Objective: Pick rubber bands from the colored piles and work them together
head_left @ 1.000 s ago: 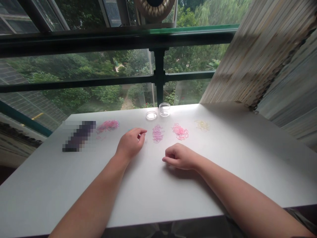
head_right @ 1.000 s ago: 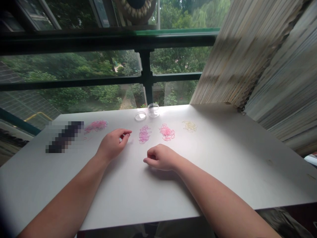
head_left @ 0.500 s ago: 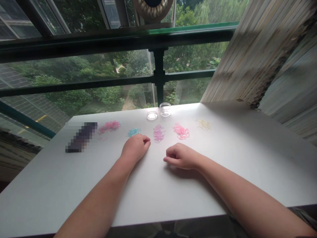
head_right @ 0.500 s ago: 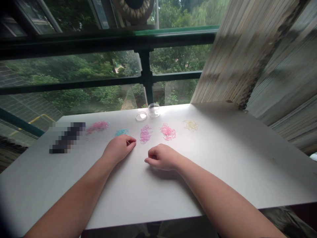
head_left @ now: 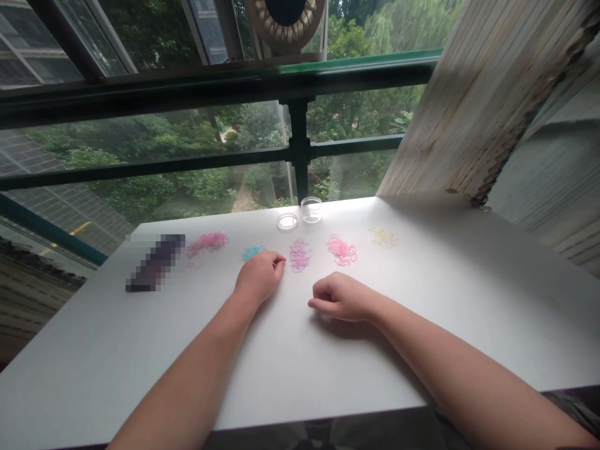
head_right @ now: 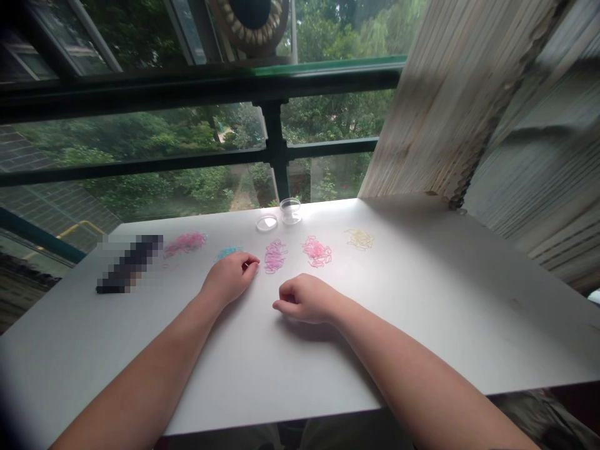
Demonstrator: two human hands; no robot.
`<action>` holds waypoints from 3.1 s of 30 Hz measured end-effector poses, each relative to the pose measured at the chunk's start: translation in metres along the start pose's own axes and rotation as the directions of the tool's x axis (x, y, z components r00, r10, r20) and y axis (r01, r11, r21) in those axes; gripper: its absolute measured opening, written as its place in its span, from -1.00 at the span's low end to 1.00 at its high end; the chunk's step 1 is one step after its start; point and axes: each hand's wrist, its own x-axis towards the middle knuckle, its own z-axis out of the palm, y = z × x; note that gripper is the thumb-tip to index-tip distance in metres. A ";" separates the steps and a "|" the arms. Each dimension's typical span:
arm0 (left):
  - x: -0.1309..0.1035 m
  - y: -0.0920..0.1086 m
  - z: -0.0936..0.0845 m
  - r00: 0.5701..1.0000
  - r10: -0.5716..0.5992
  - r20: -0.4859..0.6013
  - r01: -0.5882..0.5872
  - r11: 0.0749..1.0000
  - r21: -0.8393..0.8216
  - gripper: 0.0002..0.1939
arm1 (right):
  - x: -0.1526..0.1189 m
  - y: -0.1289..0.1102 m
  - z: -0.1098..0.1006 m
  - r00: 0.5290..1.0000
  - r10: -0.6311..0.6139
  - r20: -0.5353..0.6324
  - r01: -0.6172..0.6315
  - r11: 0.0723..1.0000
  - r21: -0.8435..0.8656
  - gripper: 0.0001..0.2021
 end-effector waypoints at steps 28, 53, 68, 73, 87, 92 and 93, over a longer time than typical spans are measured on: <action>0.005 0.007 0.018 0.968 0.244 -0.063 -0.245 0.970 0.003 -0.78 | 0.001 0.000 0.001 1.000 0.006 0.005 -0.006 1.000 -0.015 -0.81; 0.002 -0.002 0.012 0.962 0.146 -0.231 -0.199 0.953 -0.229 -0.78 | 0.000 0.000 -0.001 1.000 0.011 0.025 -0.011 1.000 -0.011 -0.82; -0.029 -0.131 -0.060 0.657 -0.462 -0.596 0.441 0.876 -0.193 -0.70 | -0.001 0.007 0.003 0.996 0.038 0.075 -0.040 0.999 0.026 -0.79; -0.058 -0.163 -0.067 0.709 -0.553 -0.437 0.588 0.806 -0.067 -0.74 | -0.001 0.007 0.003 0.996 0.033 0.078 -0.035 0.999 0.021 -0.79; -0.041 -0.143 -0.048 0.821 -0.481 -0.307 0.526 0.846 0.082 -0.76 | 0.000 0.007 0.004 0.994 0.073 0.081 -0.077 0.996 0.036 -0.80; -0.039 -0.144 -0.045 0.830 -0.459 -0.317 0.515 0.849 0.117 -0.78 | 0.001 0.008 0.005 0.995 0.069 0.075 -0.071 0.997 0.029 -0.80; -0.039 -0.144 -0.044 0.832 -0.452 -0.321 0.509 0.852 0.120 -0.79 | 0.001 0.008 0.006 0.995 0.069 0.075 -0.072 0.997 0.028 -0.80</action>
